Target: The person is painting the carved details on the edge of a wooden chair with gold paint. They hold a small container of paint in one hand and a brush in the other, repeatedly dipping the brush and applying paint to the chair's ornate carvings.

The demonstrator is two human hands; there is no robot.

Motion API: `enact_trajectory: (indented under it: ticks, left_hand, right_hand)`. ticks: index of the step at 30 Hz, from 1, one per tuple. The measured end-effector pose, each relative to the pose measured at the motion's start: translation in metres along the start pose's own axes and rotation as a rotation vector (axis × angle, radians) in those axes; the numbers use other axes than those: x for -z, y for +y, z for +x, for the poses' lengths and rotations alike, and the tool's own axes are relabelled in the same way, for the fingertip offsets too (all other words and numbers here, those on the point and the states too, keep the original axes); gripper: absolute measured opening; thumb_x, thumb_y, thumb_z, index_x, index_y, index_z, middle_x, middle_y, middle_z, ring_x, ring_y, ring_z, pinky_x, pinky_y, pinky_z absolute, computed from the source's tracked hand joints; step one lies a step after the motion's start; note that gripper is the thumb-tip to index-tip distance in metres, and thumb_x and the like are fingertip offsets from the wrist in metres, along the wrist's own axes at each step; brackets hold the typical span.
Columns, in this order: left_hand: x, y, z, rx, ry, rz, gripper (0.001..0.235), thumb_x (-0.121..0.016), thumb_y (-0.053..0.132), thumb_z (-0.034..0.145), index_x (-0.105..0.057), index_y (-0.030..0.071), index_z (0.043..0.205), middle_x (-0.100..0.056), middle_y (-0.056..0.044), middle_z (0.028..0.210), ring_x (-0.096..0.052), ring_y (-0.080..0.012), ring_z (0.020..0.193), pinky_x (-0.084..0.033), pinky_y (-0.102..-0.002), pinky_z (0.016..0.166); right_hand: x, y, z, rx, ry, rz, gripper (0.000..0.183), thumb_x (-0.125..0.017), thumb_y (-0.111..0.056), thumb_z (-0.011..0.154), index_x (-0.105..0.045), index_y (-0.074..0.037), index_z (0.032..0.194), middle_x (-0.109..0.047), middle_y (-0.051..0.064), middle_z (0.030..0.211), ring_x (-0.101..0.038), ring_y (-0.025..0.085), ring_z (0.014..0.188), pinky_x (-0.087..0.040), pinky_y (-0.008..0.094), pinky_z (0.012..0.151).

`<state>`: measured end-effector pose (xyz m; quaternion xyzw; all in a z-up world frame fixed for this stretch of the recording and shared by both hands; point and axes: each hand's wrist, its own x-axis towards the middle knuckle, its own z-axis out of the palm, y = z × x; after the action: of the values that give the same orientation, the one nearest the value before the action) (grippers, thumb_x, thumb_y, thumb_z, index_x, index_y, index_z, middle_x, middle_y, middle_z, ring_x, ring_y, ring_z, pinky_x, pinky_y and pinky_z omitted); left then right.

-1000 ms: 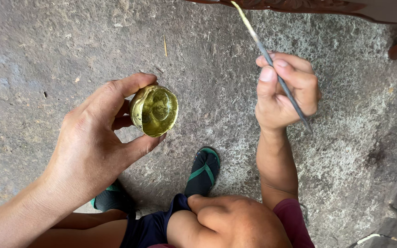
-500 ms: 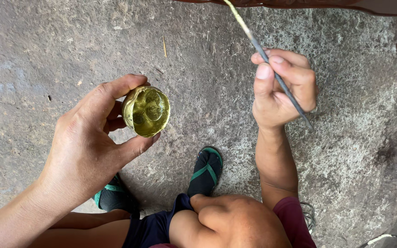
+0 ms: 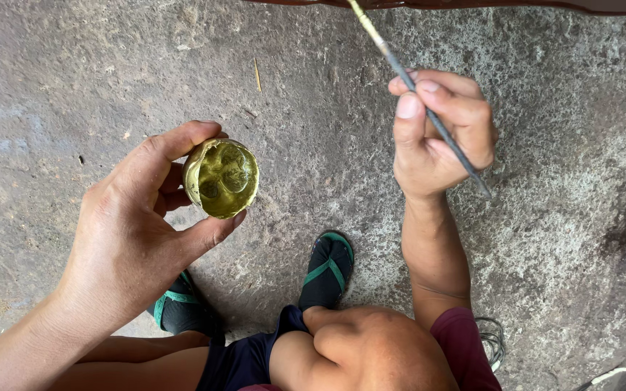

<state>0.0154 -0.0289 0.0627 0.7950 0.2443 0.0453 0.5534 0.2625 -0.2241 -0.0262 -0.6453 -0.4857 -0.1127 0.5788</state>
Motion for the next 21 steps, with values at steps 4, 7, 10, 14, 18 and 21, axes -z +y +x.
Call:
enact_trajectory:
  ticks: [4,7,10,14,18,21]
  left_hand:
    - [0.0,0.0,0.001,0.018,0.0,0.006,0.071,-0.085,0.005,0.077,-0.054,0.004,0.141,-0.068,-0.011,0.132,-0.072,-0.0187,0.115,-0.064,-0.033,0.096]
    - [-0.001,0.0,0.0,0.018,0.007,-0.001,0.072,-0.085,0.004,0.076,-0.054,0.004,0.141,-0.067,-0.011,0.134,-0.072,-0.019,0.116,-0.063,-0.033,0.097]
    - [0.0,0.0,0.0,0.01,0.01,0.02,0.072,-0.085,0.004,0.077,-0.054,0.003,0.141,-0.067,-0.011,0.135,-0.072,-0.0192,0.116,-0.063,-0.033,0.097]
    - [0.0,-0.001,0.002,0.012,0.006,0.057,0.073,-0.086,0.005,0.076,-0.054,0.002,0.141,-0.068,-0.012,0.13,-0.073,-0.0187,0.113,-0.064,-0.033,0.095]
    - [-0.003,-0.001,0.005,0.021,0.011,0.027,0.071,-0.085,0.005,0.079,-0.054,0.002,0.142,-0.07,-0.011,0.129,-0.073,-0.0183,0.113,-0.064,-0.033,0.096]
    - [-0.003,-0.002,0.007,0.008,0.009,0.066,0.072,-0.086,0.006,0.077,-0.054,0.002,0.142,-0.069,-0.012,0.129,-0.073,-0.0188,0.113,-0.064,-0.033,0.095]
  right_hand:
    - [-0.001,0.001,-0.002,-0.001,-0.02,-0.003,0.015,-0.068,-0.007,0.11,-0.055,0.001,0.116,-0.068,0.02,0.113,-0.077,0.024,0.091,-0.07,0.031,0.077]
    - [-0.001,0.003,-0.003,-0.045,0.005,0.003,0.017,-0.068,-0.008,0.109,-0.054,0.0,0.115,-0.069,0.022,0.111,-0.077,0.023,0.087,-0.065,0.026,0.07]
    - [0.0,0.008,-0.006,-0.069,0.085,0.091,0.018,-0.067,-0.009,0.111,-0.054,0.0,0.117,-0.068,0.02,0.112,-0.076,0.023,0.089,-0.069,0.031,0.077]
    - [0.002,0.012,-0.012,-0.061,0.148,0.143,0.017,-0.066,-0.011,0.109,-0.053,-0.001,0.115,-0.069,0.017,0.107,-0.076,0.023,0.088,-0.07,0.032,0.078]
    - [-0.001,0.012,-0.021,-0.109,0.113,0.13,0.017,-0.067,-0.009,0.11,-0.053,-0.002,0.117,-0.069,0.019,0.112,-0.077,0.022,0.087,-0.065,0.026,0.07]
    - [-0.003,0.011,-0.021,-0.117,0.078,0.093,0.017,-0.068,-0.007,0.109,-0.054,-0.003,0.117,-0.072,0.02,0.113,-0.071,0.013,0.077,-0.057,0.021,0.063]
